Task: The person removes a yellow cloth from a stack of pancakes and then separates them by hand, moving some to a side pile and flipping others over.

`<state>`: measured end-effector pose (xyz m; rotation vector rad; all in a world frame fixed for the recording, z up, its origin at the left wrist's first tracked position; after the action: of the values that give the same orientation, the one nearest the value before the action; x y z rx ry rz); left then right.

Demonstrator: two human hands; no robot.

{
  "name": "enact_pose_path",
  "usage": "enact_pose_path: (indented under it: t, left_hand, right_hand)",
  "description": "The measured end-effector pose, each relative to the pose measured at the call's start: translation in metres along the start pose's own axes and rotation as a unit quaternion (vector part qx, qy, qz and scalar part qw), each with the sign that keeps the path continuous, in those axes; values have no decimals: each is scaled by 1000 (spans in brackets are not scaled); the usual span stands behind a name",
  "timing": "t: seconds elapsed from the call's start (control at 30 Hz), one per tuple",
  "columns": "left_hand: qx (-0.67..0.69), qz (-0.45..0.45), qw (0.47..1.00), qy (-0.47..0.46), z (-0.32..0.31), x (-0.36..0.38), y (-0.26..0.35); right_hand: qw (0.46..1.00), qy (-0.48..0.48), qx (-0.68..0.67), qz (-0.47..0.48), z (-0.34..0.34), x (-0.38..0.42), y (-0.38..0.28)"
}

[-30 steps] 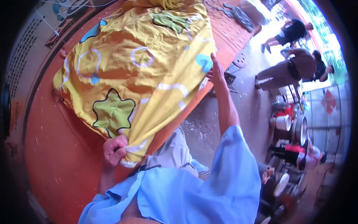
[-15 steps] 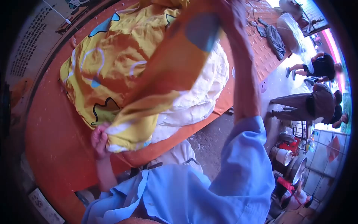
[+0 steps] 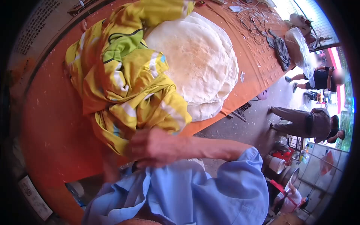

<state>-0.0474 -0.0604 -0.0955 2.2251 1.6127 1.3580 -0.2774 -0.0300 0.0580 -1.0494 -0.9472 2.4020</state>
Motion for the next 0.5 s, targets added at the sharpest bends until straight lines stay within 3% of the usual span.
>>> enact_pose_path:
  t: [0.07,0.1,0.13,0.2,0.27,0.3,0.4,0.47,0.5]
  left_hand:
    - [7,7,1000,-2,10,1,4]
    - [8,6,1000,0,14,2,7]
    - [9,4,1000,0,19,2,11]
    - [5,1,1000,0,32,-3,22]
    - [11,3,1000,-15,47,-12,32]
    - [30,20,998,-44,53,-18,36]
    - [63,28,986,-153,26,-21,35]
    - [-33,-50,993,-104,44,-50,48]
    - [-80,-90,990,-78,49,-61,54]
  right_hand:
    - [978,194,36,-73,48,3,22]
    - [931,232,115,-259,72,12,33]
    - [895,316,202,-242,88,21,62]
    - [849,309,90,-419,104,40,128]
    - [782,338,-106,-513,93,29,167]
    - [824,330,-96,-451,80,10,182]
    - [880,148,0,-451,34,-55,165]
    - [866,-26,85,-493,-4,-97,130]
    - [900,-56,90,-422,-38,-103,137]
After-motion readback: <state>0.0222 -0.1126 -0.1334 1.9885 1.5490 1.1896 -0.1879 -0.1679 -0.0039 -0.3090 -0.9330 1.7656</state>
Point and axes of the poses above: each hand's wrist, its own x-axis away from the middle knuckle, its own z-axis out of the back of the hand, y = z × x, the point moved 5 cm from there along -x, towards the middle knuckle, and after that the axes turned 5 degrees about z, right-handed, at the moved point
